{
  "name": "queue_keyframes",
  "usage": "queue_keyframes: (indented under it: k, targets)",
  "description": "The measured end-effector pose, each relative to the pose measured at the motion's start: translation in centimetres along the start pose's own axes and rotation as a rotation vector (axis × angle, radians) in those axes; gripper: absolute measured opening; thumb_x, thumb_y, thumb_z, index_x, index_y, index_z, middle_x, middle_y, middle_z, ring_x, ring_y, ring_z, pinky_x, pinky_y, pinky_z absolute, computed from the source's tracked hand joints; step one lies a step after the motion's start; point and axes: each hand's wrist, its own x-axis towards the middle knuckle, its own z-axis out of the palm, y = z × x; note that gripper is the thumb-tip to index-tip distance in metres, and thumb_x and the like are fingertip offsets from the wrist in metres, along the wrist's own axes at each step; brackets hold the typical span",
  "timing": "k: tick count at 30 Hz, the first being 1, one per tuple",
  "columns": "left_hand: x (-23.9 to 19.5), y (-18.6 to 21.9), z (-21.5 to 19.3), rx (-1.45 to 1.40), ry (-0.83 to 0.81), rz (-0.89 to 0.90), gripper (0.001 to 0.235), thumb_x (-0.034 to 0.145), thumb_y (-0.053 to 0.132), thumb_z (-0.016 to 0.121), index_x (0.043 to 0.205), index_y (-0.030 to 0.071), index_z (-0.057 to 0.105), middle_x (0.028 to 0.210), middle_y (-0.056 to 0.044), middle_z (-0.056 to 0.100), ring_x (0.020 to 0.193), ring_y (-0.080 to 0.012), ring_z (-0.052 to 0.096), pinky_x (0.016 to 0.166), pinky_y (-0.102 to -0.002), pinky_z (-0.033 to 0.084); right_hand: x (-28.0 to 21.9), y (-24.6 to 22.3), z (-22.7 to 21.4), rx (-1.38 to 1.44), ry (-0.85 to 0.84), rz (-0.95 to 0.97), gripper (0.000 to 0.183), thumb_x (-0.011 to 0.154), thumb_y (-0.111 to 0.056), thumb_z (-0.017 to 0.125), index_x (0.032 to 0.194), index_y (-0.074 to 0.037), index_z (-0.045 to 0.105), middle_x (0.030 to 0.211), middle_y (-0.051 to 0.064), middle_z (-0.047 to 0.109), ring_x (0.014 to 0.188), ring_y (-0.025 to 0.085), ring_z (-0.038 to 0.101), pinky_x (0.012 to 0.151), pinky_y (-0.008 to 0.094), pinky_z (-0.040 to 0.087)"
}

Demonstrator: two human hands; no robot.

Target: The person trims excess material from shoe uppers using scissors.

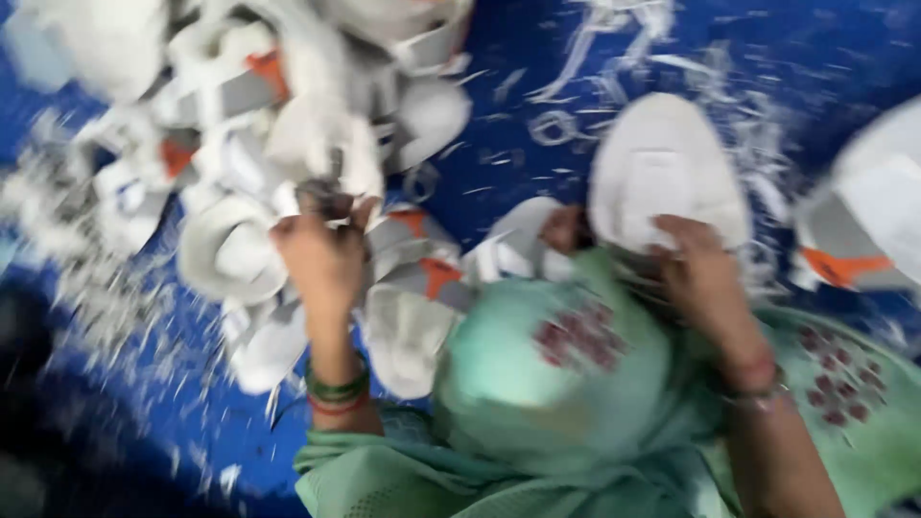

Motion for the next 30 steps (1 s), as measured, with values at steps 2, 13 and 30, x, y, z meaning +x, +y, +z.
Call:
queue_keyframes:
  k: [2,13,30]
  targets:
    - [-3.3,-5.6,2.5,0.105,0.029,0.067,0.035,0.088,0.031,0.083,0.098,0.003,0.064,0.082,-0.013,0.069,0.078,-0.0334,0.063,0.086,-0.048,0.044,1.1,-2.6,-0.7,0.051,-0.032,0.049,0.031,0.097,-0.010,0.069,0.128,-0.006,0.064,0.129,0.015,0.068,0.109,0.035,0.066,0.085,0.041,0.056]
    - [-4.7,-6.2,7.5,-0.376,0.378,-0.168,0.016,0.081,-0.003,0.073,0.089,0.000,0.060,0.082,-0.012,0.066,0.071,-0.0280,0.062,0.068,-0.038,0.052,3.5,-8.3,-2.4,0.255,-0.188,0.157,0.024,0.096,-0.010,0.067,0.120,-0.008,0.070,0.118,0.009,0.074,0.099,0.025,0.074,0.082,0.035,0.059]
    - [2.4,20.4,-0.2,-1.200,-0.473,0.774,0.040,0.104,0.015,0.081,0.122,0.002,0.047,0.151,-0.017,0.056,0.139,-0.0212,0.057,0.122,-0.038,0.045,1.5,-9.2,-17.7,1.447,0.564,-0.001,0.047,0.105,-0.009,0.070,0.148,0.001,0.055,0.132,0.010,0.069,0.119,0.016,0.068,0.113,0.031,0.051]
